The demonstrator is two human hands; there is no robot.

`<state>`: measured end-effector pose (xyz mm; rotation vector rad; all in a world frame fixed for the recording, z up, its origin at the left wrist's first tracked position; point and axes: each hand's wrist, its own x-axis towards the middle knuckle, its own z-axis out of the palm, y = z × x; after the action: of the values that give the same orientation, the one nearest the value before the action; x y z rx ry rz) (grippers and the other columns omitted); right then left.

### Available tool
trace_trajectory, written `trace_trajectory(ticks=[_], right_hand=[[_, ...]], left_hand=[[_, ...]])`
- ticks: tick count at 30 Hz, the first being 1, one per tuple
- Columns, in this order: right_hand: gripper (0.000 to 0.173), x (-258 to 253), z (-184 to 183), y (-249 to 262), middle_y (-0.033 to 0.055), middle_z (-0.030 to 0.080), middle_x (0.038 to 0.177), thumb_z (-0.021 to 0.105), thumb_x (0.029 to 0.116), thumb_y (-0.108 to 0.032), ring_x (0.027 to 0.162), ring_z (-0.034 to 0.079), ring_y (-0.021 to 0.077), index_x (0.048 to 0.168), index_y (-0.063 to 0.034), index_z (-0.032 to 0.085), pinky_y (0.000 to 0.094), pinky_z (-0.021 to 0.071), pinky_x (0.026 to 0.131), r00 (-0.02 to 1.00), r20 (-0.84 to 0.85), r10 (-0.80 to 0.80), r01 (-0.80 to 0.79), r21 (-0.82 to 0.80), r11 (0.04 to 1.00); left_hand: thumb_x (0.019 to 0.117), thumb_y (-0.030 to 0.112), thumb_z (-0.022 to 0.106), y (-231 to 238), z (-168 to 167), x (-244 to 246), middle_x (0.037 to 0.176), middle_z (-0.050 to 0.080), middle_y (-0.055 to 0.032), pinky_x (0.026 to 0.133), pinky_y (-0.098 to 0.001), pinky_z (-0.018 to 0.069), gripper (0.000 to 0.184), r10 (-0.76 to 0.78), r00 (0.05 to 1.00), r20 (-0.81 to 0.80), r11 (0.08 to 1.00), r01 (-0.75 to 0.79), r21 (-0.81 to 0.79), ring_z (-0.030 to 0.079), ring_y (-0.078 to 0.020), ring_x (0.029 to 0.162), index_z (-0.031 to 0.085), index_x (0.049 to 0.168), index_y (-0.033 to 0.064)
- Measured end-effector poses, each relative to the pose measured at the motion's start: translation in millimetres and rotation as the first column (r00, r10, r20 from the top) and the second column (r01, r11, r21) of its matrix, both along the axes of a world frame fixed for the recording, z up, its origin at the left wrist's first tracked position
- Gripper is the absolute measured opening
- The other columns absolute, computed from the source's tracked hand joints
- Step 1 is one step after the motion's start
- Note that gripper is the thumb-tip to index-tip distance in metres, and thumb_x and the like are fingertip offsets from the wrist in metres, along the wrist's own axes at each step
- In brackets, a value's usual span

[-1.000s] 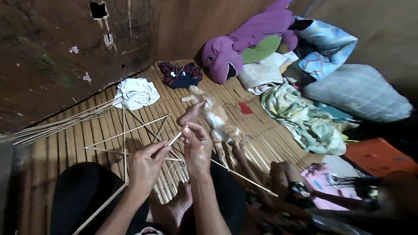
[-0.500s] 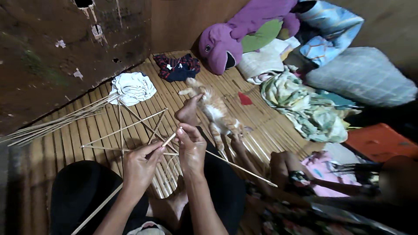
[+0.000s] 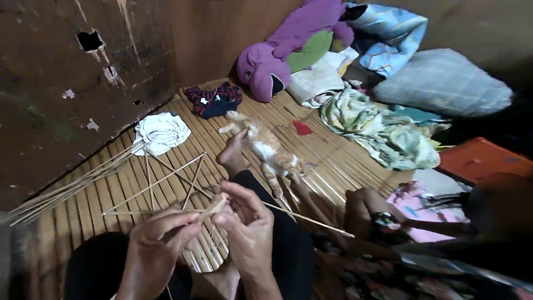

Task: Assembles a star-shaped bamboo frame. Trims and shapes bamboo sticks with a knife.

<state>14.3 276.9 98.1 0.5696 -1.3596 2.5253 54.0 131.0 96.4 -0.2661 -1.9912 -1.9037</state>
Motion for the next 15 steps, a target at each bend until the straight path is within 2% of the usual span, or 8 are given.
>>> trace_trajectory(ticks=[2,4,7,10,12,14,15], right_hand=[[0.032,1,9,4,0.0017,0.075,0.107,0.079,0.0873,-0.008,0.09,0.07,0.0029,0.119,-0.002,0.073,0.0201,0.0601,0.081,0.999,-0.04,0.031,-0.032,-0.011,0.999],[0.028,1,17,10,0.0014,0.075,0.108,0.078,0.0884,-0.009,0.091,0.07,0.0029,0.116,-0.0041,0.075,0.0198,0.06,0.082,0.997,-0.078,0.018,-0.02,-0.02,1.0],[0.019,1,22,21,0.0008,0.075,0.104,0.076,0.0908,-0.01,0.088,0.07,0.0023,0.109,-0.0069,0.078,0.0188,0.0599,0.078,0.993,-0.116,-0.01,0.007,-0.028,1.0],[0.012,1,18,31,-0.0002,0.075,0.1,0.074,0.092,-0.008,0.082,0.07,0.0018,0.103,-0.0071,0.078,0.0188,0.0604,0.073,0.994,-0.104,-0.045,0.044,-0.003,0.999],[0.014,1,15,41,0.0016,0.075,0.099,0.073,0.0901,-0.001,0.083,0.07,0.0026,0.104,0.0,0.075,0.0199,0.0607,0.076,0.992,-0.095,-0.081,0.089,0.088,0.992],[0.026,3,14,65,0.0037,0.073,0.102,0.073,0.0867,0.002,0.089,0.069,0.0028,0.112,0.0071,0.069,0.0202,0.06,0.08,0.991,-0.072,-0.111,0.128,0.295,0.947],[0.032,5,11,83,0.0053,0.072,0.105,0.074,0.0863,0.0,0.091,0.069,0.0042,0.117,0.0071,0.067,0.0209,0.0598,0.08,0.992,-0.024,-0.124,0.124,0.399,0.908]], left_hand=[[0.0976,0.027,0.07,-4,12,-5,0.091,0.072,0.0139,0.062,-0.0097,0.0551,0.014,-0.112,0.989,-0.091,0.994,0.113,0.001,0.064,0.0067,0.071,0.079,0.107,0.0231],[0.0989,0.026,0.068,-3,19,-12,0.093,0.071,0.0132,0.063,-0.0088,0.0548,0.014,-0.164,0.975,-0.151,0.986,0.158,-0.047,0.064,0.0073,0.072,0.078,0.108,0.0209],[0.0976,0.024,0.07,6,21,-21,0.094,0.072,0.0121,0.064,-0.0078,0.0546,0.012,-0.16,0.967,-0.198,0.983,0.137,-0.125,0.064,0.0084,0.074,0.078,0.104,0.0171],[0.0976,0.026,0.07,13,14,-26,0.094,0.072,0.0124,0.067,-0.009,0.056,0.013,-0.165,0.961,-0.221,0.977,0.129,-0.168,0.066,0.0075,0.077,0.079,0.103,0.0183],[0.0976,0.027,0.07,14,10,-29,0.095,0.072,0.0135,0.069,-0.0091,0.0561,0.013,-0.157,0.962,-0.223,0.971,0.11,-0.212,0.066,0.0078,0.079,0.079,0.104,0.02],[0.0989,0.028,0.069,3,6,-28,0.098,0.072,0.0134,0.072,-0.0091,0.0552,0.014,-0.155,0.965,-0.211,0.944,0.082,-0.32,0.065,0.0089,0.083,0.078,0.106,0.0194],[0.099,0.027,0.069,-6,5,-25,0.099,0.072,0.0125,0.073,-0.0095,0.055,0.015,-0.159,0.97,-0.183,0.926,0.082,-0.369,0.065,0.0091,0.084,0.078,0.106,0.0172]])
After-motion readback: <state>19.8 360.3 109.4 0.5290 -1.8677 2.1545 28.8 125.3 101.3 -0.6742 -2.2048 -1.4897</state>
